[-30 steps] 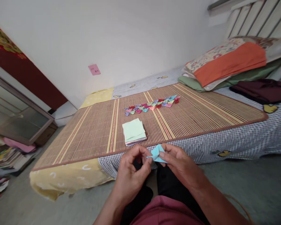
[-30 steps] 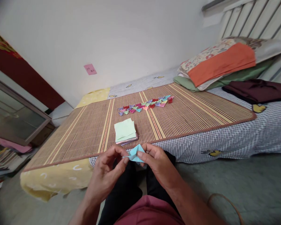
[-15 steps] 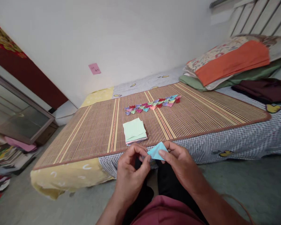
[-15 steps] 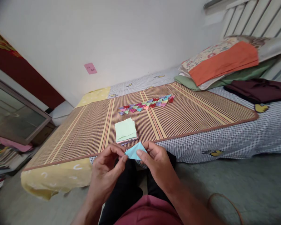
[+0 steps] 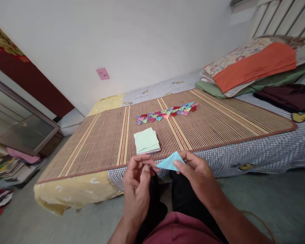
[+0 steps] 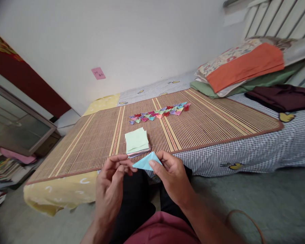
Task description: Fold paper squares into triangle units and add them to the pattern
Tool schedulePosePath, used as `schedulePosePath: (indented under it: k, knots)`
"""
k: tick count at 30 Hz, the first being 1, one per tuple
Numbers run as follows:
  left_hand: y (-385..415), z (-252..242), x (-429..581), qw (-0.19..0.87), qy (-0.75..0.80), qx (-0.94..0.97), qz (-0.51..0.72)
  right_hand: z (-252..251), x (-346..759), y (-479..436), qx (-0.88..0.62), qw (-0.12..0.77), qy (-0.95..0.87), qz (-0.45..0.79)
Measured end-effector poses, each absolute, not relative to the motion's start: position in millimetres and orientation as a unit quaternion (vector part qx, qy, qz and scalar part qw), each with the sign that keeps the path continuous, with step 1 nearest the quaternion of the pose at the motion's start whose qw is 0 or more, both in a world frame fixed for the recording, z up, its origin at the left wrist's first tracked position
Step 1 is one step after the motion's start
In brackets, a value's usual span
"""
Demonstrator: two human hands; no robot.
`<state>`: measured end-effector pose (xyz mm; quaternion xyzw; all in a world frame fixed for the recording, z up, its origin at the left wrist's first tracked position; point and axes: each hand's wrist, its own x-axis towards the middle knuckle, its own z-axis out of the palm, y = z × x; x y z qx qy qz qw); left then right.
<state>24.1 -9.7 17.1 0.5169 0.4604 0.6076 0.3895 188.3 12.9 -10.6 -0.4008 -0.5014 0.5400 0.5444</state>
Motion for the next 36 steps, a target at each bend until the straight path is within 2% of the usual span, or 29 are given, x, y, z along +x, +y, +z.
schedulePosePath:
  k: [6, 16, 23, 28, 36]
  knots:
    - [-12.8, 12.0, 25.6, 0.471, 0.482, 0.538, 0.506, -7.0, 187.3, 9.5, -0.362, 0.534, -0.5, 0.578]
    - [-15.3, 8.6, 29.7, 0.505, 0.475, 0.492, 0.527, -6.0, 188.9, 8.9, -0.352, 0.507, -0.54, 0.571]
    - [-3.6, 19.1, 16.9, 0.554, 0.444, 0.501, 0.495, 7.5, 189.0, 18.2, -0.333, 0.449, -0.622, 0.548]
    - [18.7, 29.9, 2.7, 0.558, 0.434, 0.49, 0.509, 24.5, 183.6, 40.0, -0.327, 0.411, -0.694, 0.492]
    - [63.7, 40.9, 10.0, 0.49, 0.435, 0.512, 0.555, 34.3, 179.8, 85.5, -0.347, 0.428, -0.709, 0.44]
